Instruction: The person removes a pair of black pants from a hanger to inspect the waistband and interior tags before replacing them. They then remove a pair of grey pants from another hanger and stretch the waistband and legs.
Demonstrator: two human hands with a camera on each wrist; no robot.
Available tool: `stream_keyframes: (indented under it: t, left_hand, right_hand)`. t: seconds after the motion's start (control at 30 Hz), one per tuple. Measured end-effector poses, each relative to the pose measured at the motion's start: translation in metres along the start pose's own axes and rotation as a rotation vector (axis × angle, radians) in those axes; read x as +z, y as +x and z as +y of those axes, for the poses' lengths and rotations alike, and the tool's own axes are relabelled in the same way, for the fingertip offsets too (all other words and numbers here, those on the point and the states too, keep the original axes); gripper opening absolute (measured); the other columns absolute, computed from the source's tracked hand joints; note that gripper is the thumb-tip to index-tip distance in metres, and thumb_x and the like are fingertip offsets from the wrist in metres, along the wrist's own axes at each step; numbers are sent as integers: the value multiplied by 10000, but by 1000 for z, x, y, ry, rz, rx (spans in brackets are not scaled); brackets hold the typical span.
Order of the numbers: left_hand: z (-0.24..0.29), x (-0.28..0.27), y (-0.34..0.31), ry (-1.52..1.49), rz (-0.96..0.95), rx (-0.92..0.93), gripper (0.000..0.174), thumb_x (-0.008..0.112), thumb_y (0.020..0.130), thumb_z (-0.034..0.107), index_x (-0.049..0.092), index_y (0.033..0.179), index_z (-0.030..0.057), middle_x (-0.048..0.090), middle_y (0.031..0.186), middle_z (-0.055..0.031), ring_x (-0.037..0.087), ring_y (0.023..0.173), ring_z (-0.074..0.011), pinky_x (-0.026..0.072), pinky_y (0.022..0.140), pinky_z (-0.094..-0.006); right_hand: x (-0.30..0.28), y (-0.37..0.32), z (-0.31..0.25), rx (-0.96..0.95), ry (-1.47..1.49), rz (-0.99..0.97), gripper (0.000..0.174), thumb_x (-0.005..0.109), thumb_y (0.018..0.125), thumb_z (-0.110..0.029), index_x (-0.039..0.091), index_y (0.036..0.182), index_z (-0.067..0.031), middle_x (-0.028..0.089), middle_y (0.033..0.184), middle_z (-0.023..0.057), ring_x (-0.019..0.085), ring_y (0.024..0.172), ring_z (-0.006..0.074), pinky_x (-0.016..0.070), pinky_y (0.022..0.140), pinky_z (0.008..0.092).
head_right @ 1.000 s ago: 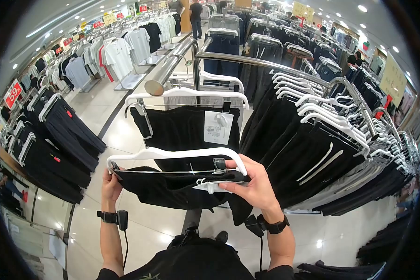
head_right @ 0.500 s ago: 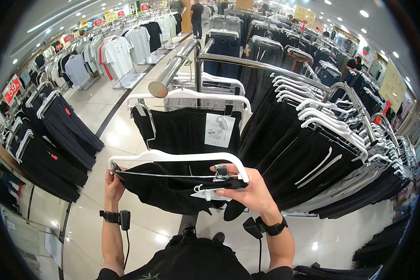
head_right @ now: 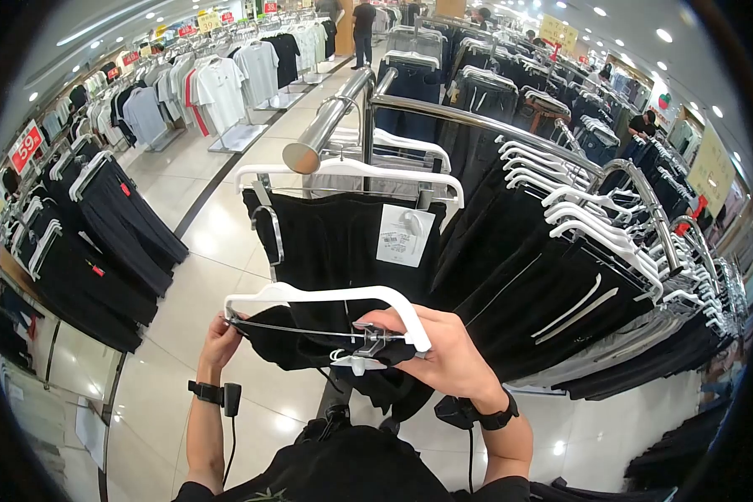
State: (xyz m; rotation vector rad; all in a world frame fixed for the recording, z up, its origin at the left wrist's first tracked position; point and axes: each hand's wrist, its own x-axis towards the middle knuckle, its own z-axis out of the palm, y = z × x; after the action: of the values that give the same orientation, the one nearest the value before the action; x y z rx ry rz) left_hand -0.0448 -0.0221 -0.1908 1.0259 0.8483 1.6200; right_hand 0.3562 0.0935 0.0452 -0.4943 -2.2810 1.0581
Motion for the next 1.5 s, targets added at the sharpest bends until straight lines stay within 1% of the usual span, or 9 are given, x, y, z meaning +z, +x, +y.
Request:
stream_keyframes:
  t: [0.17,0.27,0.37,0.47,0.6,0.77,1.03,1.17,1.5]
  left_hand:
    - [30,35,3,748,-44,-251,292,658,887,161,572,1112,-4,634,1100,-100,591,1034,-219,448,926,-357]
    - [53,67,0,1583,-152,-90,310,701,853,211,575,1043,0,609,969,-127,598,904,-292,471,845,-369]
    - [102,148,9,1156,-121,138,429,806,730,172,541,1015,-8,582,1024,-148,567,970,-342,472,840,-398]
    - [112,192,34,1061,-251,552,822,892,621,189,402,1261,31,490,1282,-212,573,1105,-331,483,903,-384]
    - [85,195,67,826,-611,126,973,909,589,352,345,1278,-40,543,1189,-189,624,890,-277,513,796,-356]
    - [73,199,74,736,-701,-28,709,875,665,264,452,1161,-13,615,743,-34,517,612,-146,408,533,-272]
    - [86,224,64,628,-239,-74,442,820,701,131,457,925,16,642,801,-51,437,560,-52,369,485,-226]
    - [80,236,59,767,-267,19,489,848,686,179,455,922,10,610,765,-83,466,546,-89,396,489,-251]
    - [84,233,55,867,-269,70,444,836,648,133,471,878,27,531,682,-47,479,530,-123,391,481,-271]
  right_hand:
    - [6,7,0,-44,-46,-52,477,696,714,84,642,1172,-40,654,1151,106,668,985,278,545,845,326]
    - [12,9,7,-9,-11,-107,500,705,697,84,644,1174,-52,649,1167,109,666,995,282,549,847,327]
    - [20,9,12,10,-22,-129,534,704,678,95,647,1180,-77,648,1173,107,673,966,283,560,821,328]
    - [26,8,14,10,-30,-157,534,715,676,82,647,1179,-82,650,1163,105,679,929,289,564,788,328]
    - [25,4,13,32,-35,-167,535,723,676,70,641,1182,-82,649,1145,111,674,916,299,561,774,335]
    - [20,-4,14,39,-48,-130,570,718,669,64,623,1212,-84,655,1102,115,669,912,295,543,787,344]
    - [24,-4,19,111,-94,197,435,730,795,-45,593,1207,-12,677,920,168,679,794,242,514,683,286]
    - [29,-2,26,152,-83,235,322,719,816,-73,625,1113,11,674,758,141,649,607,195,490,573,268]
    - [15,4,25,159,103,18,273,583,890,-36,596,1157,20,646,798,148,608,641,155,476,600,274]
